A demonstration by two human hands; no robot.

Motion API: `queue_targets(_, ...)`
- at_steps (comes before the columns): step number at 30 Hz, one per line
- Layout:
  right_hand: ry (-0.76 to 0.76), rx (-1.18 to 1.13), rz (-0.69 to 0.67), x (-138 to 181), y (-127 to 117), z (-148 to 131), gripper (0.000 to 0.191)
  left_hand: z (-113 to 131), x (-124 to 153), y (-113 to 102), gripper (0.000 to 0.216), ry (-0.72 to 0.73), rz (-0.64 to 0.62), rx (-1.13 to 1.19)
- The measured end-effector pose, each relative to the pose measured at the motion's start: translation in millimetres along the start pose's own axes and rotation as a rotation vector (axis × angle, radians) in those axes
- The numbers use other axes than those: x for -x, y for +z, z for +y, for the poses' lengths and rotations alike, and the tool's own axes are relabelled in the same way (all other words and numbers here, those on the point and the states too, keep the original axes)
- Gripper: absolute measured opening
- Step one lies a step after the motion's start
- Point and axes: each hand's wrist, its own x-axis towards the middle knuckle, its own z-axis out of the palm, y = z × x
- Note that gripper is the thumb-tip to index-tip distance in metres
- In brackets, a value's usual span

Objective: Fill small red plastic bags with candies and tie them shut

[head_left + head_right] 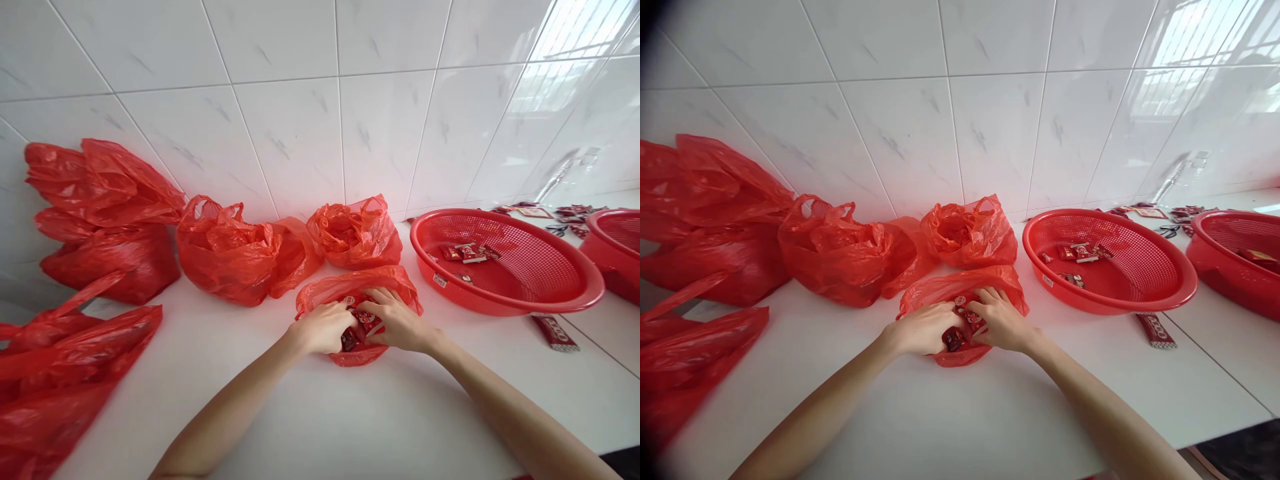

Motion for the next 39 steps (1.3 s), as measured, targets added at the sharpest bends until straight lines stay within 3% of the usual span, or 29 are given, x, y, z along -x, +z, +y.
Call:
queue_targets(6,-0.035,-0.036,0.037,0.1,0.7,3.0,0.053,-7.3,-4.5,-3.4,0.010,-0.074,0.104,-0.009)
queue_targets(10,-0.058,-0.128,0.162,-0.3,1.2,-1.3,0.061,-11.4,-3.9,-11.2,0.008,-0.073,0.222,0.100)
queue_targets(14,-0.110,-0.203,0.295,1.6,2.7,-3.5,0.057,-13.6,-2.3,-16.3,0.019,-0.068,0.368,0.378)
queue_targets(18,-0.114,-0.200,0.449,3.2,7.3,-1.6,0.033,-16.1,-2.6,-17.3,0.033,-0.043,0.432,0.637)
queue_targets(24,-0.091,-0.236,0.609,3.2,4.2,-4.5,0.013,-16.6,0.4,-17.8,0.051,0.057,0.436,0.711)
queue_targets(27,0.006,-0.395,0.595,2.2,0.0,-8.3,0.012,-15.2,1.6,-18.3,0.039,0.059,0.455,0.692)
queue_targets(33,0.255,-0.963,0.457,-0.7,-4.7,-14.7,0.038,-10.8,-2.4,-19.2,0.025,0.074,0.463,0.752)
queue_targets(39,0.313,-1.156,0.339,-1.6,-8.7,-19.3,0.044,-10.2,-5.3,-19.1,0.022,0.087,0.435,0.929)
